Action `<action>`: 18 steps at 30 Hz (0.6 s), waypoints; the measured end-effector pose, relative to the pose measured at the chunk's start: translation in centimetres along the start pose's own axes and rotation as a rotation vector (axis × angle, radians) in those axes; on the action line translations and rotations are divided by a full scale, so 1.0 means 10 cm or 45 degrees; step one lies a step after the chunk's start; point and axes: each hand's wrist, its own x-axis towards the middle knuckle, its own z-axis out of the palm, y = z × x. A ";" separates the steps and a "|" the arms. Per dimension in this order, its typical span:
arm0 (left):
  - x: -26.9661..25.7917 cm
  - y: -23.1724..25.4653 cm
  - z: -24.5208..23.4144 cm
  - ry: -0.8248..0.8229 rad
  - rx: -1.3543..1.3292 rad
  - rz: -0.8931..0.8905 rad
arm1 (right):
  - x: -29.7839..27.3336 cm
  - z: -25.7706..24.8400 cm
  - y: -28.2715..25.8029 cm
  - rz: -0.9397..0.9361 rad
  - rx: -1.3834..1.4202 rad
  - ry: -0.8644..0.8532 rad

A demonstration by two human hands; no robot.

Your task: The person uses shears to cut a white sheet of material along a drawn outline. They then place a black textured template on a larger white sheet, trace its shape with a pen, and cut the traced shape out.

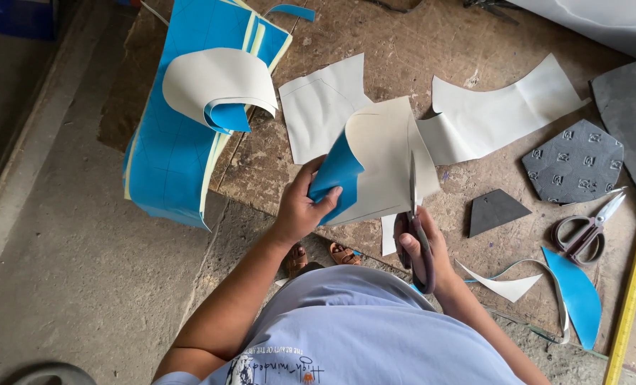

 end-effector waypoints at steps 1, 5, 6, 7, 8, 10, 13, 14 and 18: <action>0.00 0.01 0.01 0.000 0.000 0.001 | -0.02 0.01 0.03 -0.001 0.000 0.000; -0.01 0.02 -0.01 -0.025 -0.017 0.013 | -0.06 0.07 -0.01 -0.011 -0.057 0.093; -0.02 0.01 -0.02 -0.042 -0.023 0.010 | -0.08 0.10 -0.07 0.004 -0.061 0.105; -0.01 0.06 -0.02 -0.041 -0.027 0.011 | -0.03 0.12 -0.16 0.004 -0.064 0.106; -0.01 0.10 -0.03 -0.069 -0.041 0.010 | 0.01 0.14 -0.24 0.018 -0.065 0.068; 0.00 0.18 -0.05 -0.097 -0.056 0.014 | 0.06 0.16 -0.31 0.028 -0.067 0.032; -0.03 0.24 -0.06 -0.221 -0.105 -0.107 | 0.01 0.14 -0.22 0.050 0.004 0.119; -0.03 0.23 -0.07 -0.229 -0.125 -0.123 | -0.02 0.15 -0.17 0.032 0.050 0.152; 0.00 0.25 -0.18 -0.250 -0.236 -0.216 | -0.03 0.11 -0.10 -0.023 0.044 0.129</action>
